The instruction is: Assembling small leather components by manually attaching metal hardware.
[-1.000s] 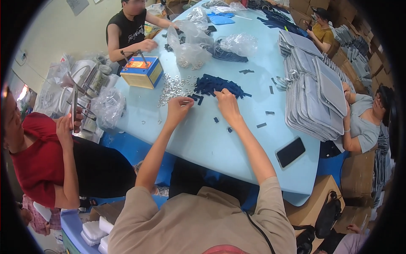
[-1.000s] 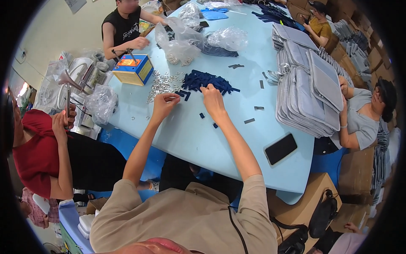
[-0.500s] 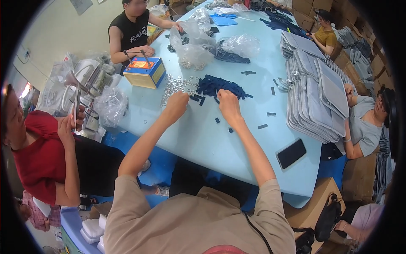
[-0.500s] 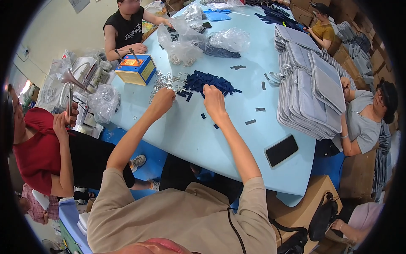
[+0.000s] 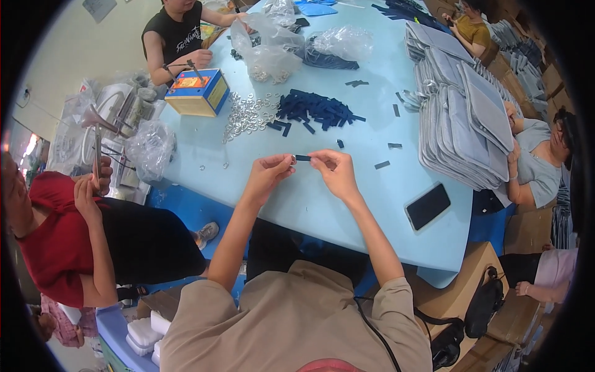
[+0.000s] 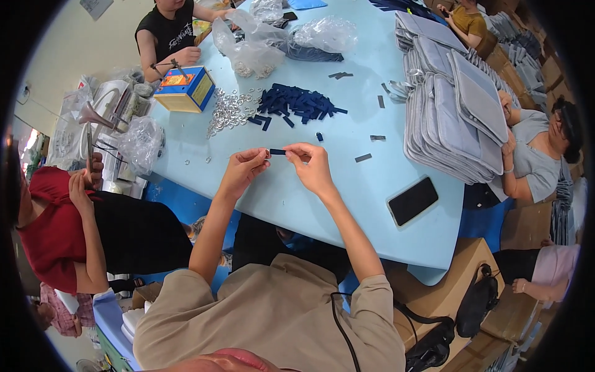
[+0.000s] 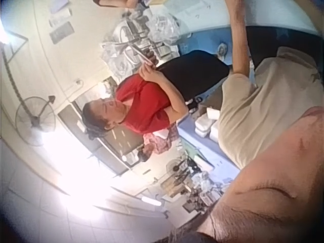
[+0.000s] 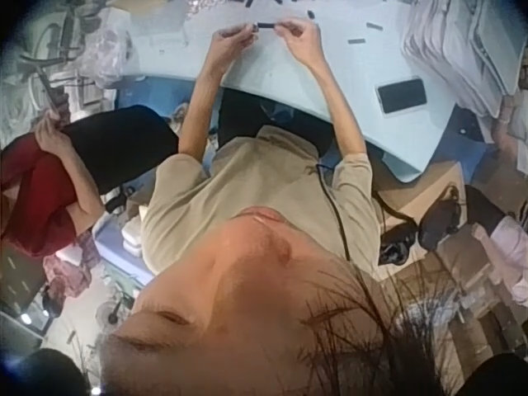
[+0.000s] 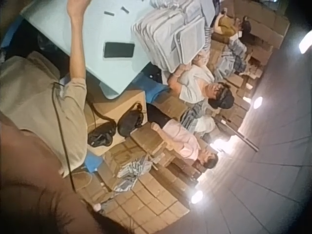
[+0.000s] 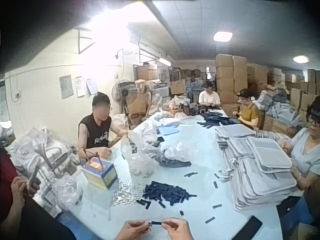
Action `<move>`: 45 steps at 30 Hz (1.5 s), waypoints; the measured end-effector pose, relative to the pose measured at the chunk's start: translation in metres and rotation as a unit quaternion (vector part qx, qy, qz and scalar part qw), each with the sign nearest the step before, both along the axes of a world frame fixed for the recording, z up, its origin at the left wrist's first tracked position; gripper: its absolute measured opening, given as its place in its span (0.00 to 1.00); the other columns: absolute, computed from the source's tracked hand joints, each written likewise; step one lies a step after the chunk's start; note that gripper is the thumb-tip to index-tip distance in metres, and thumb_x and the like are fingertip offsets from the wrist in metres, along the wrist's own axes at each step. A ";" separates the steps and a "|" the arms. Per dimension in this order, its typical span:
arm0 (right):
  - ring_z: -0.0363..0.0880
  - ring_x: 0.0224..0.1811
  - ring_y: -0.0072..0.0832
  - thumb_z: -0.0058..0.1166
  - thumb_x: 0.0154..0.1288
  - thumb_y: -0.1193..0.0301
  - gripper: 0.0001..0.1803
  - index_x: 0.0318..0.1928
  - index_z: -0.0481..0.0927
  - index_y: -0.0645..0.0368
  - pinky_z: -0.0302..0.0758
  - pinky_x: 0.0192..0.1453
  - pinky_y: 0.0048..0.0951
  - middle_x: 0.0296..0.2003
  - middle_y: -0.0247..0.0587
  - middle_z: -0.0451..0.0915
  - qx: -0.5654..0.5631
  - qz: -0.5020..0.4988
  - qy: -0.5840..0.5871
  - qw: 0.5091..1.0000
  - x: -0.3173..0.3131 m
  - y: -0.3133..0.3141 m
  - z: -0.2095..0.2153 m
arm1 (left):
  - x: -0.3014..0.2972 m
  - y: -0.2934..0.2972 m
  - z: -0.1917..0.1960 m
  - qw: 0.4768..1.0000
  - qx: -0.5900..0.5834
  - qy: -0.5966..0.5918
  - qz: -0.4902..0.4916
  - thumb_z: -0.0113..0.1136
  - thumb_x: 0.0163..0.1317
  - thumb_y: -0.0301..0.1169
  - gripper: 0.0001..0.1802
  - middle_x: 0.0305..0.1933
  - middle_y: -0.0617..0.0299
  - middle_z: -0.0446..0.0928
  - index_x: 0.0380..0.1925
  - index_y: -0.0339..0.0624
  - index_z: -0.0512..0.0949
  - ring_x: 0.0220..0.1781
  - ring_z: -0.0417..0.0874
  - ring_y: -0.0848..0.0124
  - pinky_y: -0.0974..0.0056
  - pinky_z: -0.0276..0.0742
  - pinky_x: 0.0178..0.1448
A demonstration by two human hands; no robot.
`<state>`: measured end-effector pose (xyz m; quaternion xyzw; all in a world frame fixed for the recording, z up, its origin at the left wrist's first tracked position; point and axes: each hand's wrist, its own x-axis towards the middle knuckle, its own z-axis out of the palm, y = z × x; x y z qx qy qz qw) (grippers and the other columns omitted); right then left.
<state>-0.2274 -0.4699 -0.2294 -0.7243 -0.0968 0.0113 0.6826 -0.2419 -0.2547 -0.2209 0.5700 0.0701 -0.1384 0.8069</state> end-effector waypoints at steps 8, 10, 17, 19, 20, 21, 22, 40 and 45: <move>0.87 0.40 0.22 0.61 0.70 0.79 0.08 0.47 0.88 0.64 0.81 0.49 0.25 0.36 0.39 0.89 0.005 0.025 0.017 1.000 -0.005 -0.002 -0.003 | -0.003 -0.003 -0.008 0.997 -0.041 0.061 0.022 0.67 0.71 0.31 0.14 0.43 0.59 0.86 0.50 0.32 0.84 0.43 0.87 0.72 0.71 0.84 0.50; 0.87 0.40 0.22 0.61 0.70 0.80 0.08 0.47 0.88 0.64 0.81 0.49 0.25 0.37 0.39 0.89 0.013 0.031 0.019 0.999 -0.005 -0.005 -0.006 | -0.004 -0.005 -0.005 0.996 -0.048 0.072 0.014 0.66 0.72 0.30 0.12 0.43 0.59 0.86 0.50 0.34 0.84 0.43 0.87 0.72 0.71 0.84 0.50; 0.87 0.41 0.22 0.62 0.70 0.80 0.08 0.47 0.89 0.65 0.81 0.49 0.25 0.37 0.38 0.89 0.026 0.034 0.007 0.999 -0.004 -0.003 -0.001 | -0.003 0.007 -0.018 0.971 -0.182 0.122 -0.100 0.64 0.73 0.29 0.13 0.46 0.59 0.85 0.52 0.34 0.82 0.46 0.88 0.71 0.72 0.85 0.51; 0.87 0.41 0.23 0.62 0.70 0.80 0.08 0.46 0.89 0.65 0.82 0.49 0.26 0.38 0.39 0.89 0.032 0.051 0.001 0.998 -0.006 -0.004 -0.001 | -0.005 0.002 -0.017 0.971 -0.183 0.118 -0.095 0.63 0.73 0.29 0.13 0.46 0.59 0.85 0.53 0.34 0.82 0.46 0.88 0.71 0.72 0.85 0.51; 0.87 0.41 0.23 0.62 0.70 0.80 0.08 0.46 0.89 0.65 0.82 0.49 0.26 0.38 0.39 0.89 0.032 0.050 0.001 0.998 -0.007 -0.004 -0.001 | -0.006 -0.001 -0.017 0.972 -0.184 0.113 -0.090 0.63 0.73 0.29 0.13 0.47 0.59 0.85 0.53 0.34 0.81 0.47 0.88 0.71 0.72 0.85 0.51; 0.88 0.40 0.25 0.63 0.68 0.80 0.08 0.46 0.90 0.64 0.83 0.49 0.26 0.39 0.41 0.89 0.035 0.045 -0.012 0.998 -0.007 -0.003 -0.003 | -0.007 -0.004 -0.016 0.972 -0.184 0.113 -0.090 0.63 0.73 0.29 0.13 0.47 0.59 0.85 0.53 0.34 0.81 0.47 0.88 0.71 0.72 0.85 0.51; 0.88 0.40 0.26 0.63 0.67 0.81 0.08 0.45 0.90 0.64 0.84 0.49 0.27 0.39 0.43 0.89 0.038 0.041 -0.024 0.998 -0.007 -0.002 -0.004 | -0.008 -0.007 -0.015 0.981 -0.154 0.095 -0.076 0.63 0.73 0.29 0.14 0.47 0.59 0.85 0.54 0.34 0.81 0.46 0.88 0.71 0.71 0.85 0.52; 0.90 0.36 0.31 0.65 0.62 0.82 0.08 0.42 0.89 0.66 0.85 0.42 0.26 0.37 0.44 0.86 0.009 -0.064 -0.126 0.990 -0.020 0.012 0.004 | -0.011 -0.043 -0.015 0.994 0.028 -0.096 0.035 0.71 0.68 0.29 0.17 0.46 0.61 0.85 0.52 0.32 0.82 0.48 0.85 0.75 0.70 0.80 0.56; 0.89 0.38 0.28 0.63 0.63 0.82 0.07 0.42 0.87 0.68 0.86 0.44 0.26 0.39 0.42 0.85 0.038 -0.091 -0.104 0.990 -0.024 0.017 0.003 | -0.014 -0.049 -0.013 0.990 0.044 -0.118 0.066 0.70 0.68 0.26 0.15 0.43 0.62 0.86 0.52 0.30 0.84 0.45 0.85 0.75 0.70 0.80 0.54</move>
